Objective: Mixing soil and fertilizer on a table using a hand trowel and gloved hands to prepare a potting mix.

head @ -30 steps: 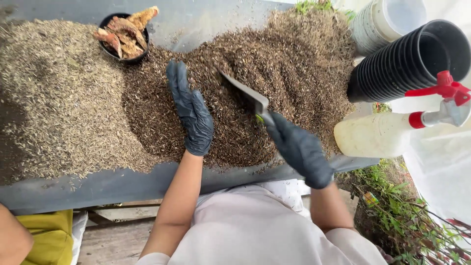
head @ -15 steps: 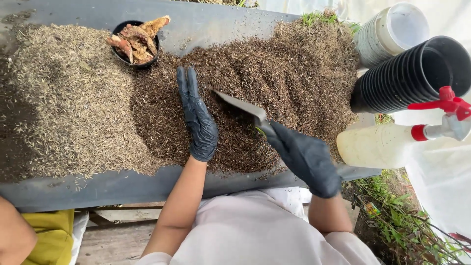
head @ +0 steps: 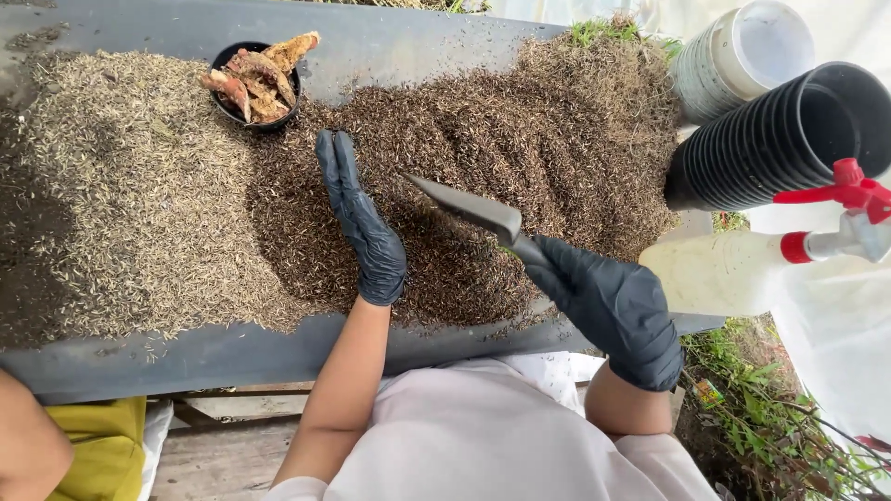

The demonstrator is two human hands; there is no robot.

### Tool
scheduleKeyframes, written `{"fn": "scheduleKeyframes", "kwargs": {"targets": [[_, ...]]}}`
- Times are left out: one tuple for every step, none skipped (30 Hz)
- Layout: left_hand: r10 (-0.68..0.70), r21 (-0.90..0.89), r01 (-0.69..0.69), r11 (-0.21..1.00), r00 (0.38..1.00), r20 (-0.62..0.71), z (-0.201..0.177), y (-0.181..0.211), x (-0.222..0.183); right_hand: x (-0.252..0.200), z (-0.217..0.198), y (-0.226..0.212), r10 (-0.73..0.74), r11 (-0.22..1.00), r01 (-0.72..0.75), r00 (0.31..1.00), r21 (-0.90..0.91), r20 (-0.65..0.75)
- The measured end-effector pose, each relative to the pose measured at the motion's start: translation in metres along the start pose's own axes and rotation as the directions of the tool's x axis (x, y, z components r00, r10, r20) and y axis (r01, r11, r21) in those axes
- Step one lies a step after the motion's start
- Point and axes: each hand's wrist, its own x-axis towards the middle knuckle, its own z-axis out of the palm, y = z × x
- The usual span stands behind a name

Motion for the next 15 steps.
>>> {"fn": "scheduleKeyframes", "kwargs": {"targets": [[0.005, 0.147, 0.001, 0.989, 0.999, -0.044, 0.003, 0.000, -0.001, 0.000, 0.000, 0.000, 0.010, 1.000, -0.010, 1.000, 0.019, 0.007], [0.016, 0.292, 0.010, 0.957, 0.996, -0.086, 0.005, 0.000, -0.001, -0.001, 0.001, -0.001, 0.020, 0.999, -0.020, 1.000, 0.038, 0.014], [0.017, 0.291, 0.010, 0.957, 0.996, -0.089, 0.009, -0.001, 0.000, -0.001, 0.002, -0.001, 0.018, 0.999, -0.018, 1.000, 0.036, 0.013], [0.023, 0.137, 0.001, 0.991, 0.984, -0.176, 0.014, -0.002, 0.001, -0.002, 0.002, -0.001, 0.032, 0.997, -0.033, 0.999, 0.066, 0.020], [0.017, -0.017, -0.023, 1.000, 0.965, -0.261, 0.018, -0.003, 0.002, -0.002, 0.003, -0.001, 0.045, 0.994, -0.047, 0.999, 0.097, 0.028], [0.019, -0.016, -0.024, 1.000, 0.964, -0.264, 0.017, -0.003, 0.003, -0.003, 0.005, 0.000, 0.042, 0.994, -0.044, 0.999, 0.096, 0.027], [0.037, -0.032, -0.048, 0.998, 0.961, -0.275, 0.017, -0.003, 0.002, -0.004, 0.007, 0.001, 0.056, 0.990, -0.061, 0.998, 0.126, 0.038], [0.055, -0.047, -0.072, 0.996, 0.957, -0.285, 0.018, -0.004, 0.002, -0.004, 0.010, 0.002, 0.071, 0.985, -0.077, 0.996, 0.156, 0.049], [0.051, -0.045, -0.066, 0.997, 0.957, -0.284, 0.014, 0.003, 0.002, -0.005, 0.013, 0.004, 0.071, 0.985, -0.078, 0.996, 0.157, 0.055], [-0.001, 0.007, 0.002, 1.000, 0.976, -0.217, 0.010, 0.010, 0.002, -0.005, 0.017, 0.006, 0.086, 0.977, -0.098, 0.994, 0.188, 0.071], [-0.056, 0.063, 0.065, 0.996, 0.988, -0.147, 0.006, 0.018, 0.001, -0.007, 0.021, 0.007, 0.104, 0.968, -0.121, 0.991, 0.221, 0.087], [-0.060, 0.065, 0.070, 0.995, 0.988, -0.141, 0.009, 0.019, 0.000, -0.010, 0.026, 0.009, 0.108, 0.966, -0.127, 0.990, 0.225, 0.093], [-0.137, 0.027, 0.143, 0.989, 0.977, -0.161, 0.013, 0.020, 0.001, -0.011, 0.029, 0.011, 0.129, 0.955, -0.150, 0.987, 0.256, 0.100], [-0.214, -0.012, 0.215, 0.977, 0.960, -0.179, 0.018, 0.022, 0.003, -0.013, 0.032, 0.013, 0.148, 0.942, -0.174, 0.983, 0.287, 0.108], [-0.208, -0.018, 0.208, 0.978, 0.964, -0.168, 0.018, 0.018, 0.001, -0.015, 0.035, 0.015, 0.160, 0.940, -0.183, 0.982, 0.289, 0.100]]}}
